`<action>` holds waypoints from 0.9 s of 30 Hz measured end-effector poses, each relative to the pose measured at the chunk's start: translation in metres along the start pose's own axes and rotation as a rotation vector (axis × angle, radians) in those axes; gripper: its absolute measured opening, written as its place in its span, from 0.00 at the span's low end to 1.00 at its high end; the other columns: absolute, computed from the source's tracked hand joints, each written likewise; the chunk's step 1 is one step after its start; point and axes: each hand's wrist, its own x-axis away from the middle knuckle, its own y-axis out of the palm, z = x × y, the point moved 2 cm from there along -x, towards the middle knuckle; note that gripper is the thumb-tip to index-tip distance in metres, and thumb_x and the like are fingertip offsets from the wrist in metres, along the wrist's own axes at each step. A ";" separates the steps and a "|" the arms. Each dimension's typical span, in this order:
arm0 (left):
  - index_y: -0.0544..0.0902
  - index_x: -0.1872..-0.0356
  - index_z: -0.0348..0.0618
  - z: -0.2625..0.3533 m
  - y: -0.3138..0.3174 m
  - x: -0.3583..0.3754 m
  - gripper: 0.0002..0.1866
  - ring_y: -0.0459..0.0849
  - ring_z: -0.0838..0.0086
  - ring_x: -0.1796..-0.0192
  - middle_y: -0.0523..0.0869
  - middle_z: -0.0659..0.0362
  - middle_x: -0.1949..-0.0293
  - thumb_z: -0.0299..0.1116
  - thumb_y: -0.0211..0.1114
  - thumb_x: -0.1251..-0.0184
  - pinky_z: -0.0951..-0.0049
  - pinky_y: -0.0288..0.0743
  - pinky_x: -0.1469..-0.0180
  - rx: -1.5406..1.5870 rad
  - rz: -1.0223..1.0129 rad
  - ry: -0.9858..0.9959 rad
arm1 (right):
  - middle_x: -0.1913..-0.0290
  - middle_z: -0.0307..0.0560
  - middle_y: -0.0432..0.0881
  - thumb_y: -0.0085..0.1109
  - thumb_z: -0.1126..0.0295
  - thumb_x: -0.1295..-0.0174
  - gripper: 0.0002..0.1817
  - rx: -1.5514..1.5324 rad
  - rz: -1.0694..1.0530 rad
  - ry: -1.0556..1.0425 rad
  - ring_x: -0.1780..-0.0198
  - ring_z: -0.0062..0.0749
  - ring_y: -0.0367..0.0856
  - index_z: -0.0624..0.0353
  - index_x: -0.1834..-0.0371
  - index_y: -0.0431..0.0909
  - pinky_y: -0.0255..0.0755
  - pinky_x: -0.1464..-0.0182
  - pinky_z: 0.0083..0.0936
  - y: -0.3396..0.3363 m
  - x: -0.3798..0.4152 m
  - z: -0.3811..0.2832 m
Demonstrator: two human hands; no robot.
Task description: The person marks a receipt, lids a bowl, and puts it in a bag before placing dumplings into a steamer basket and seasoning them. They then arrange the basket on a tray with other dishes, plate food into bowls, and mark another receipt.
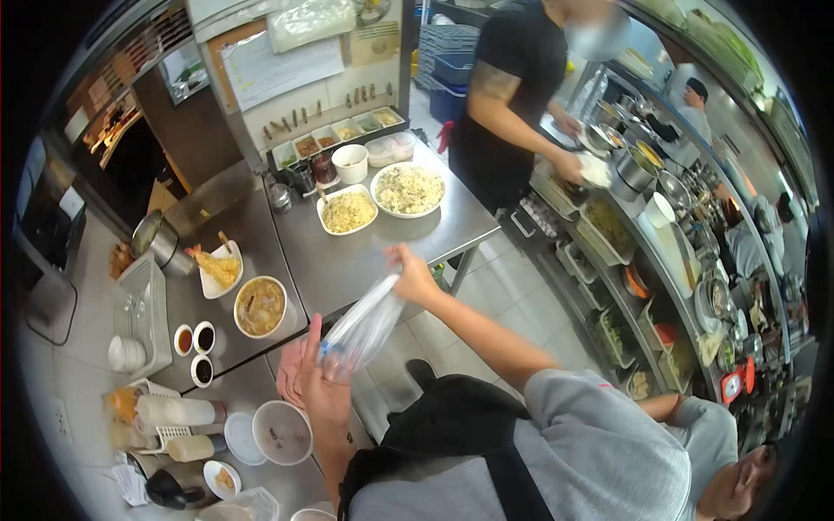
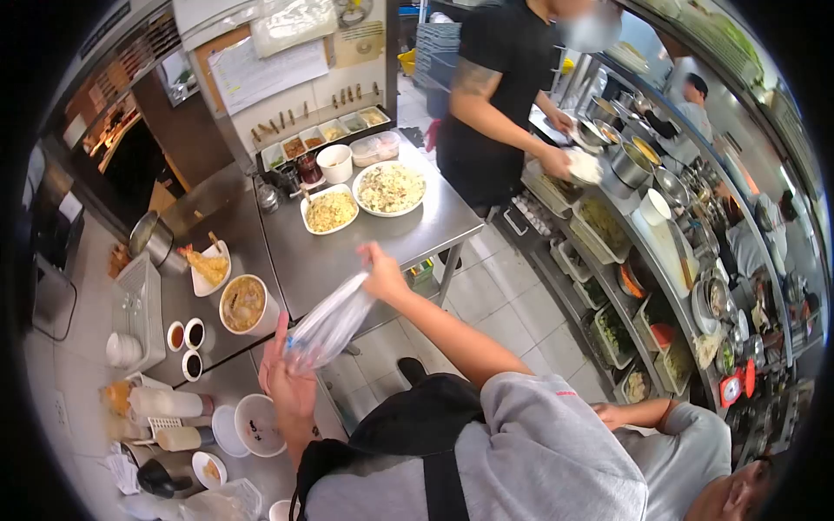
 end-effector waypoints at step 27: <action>0.82 0.73 0.42 -0.038 -0.179 -0.076 0.06 0.82 0.59 0.68 0.82 0.52 0.74 0.32 0.63 0.48 0.60 0.72 0.64 -1.705 0.401 0.247 | 0.44 0.46 0.75 0.57 0.59 0.35 0.23 -0.174 -1.110 0.251 0.55 0.32 0.81 0.55 0.39 0.72 0.77 0.51 0.28 0.164 -0.117 -0.039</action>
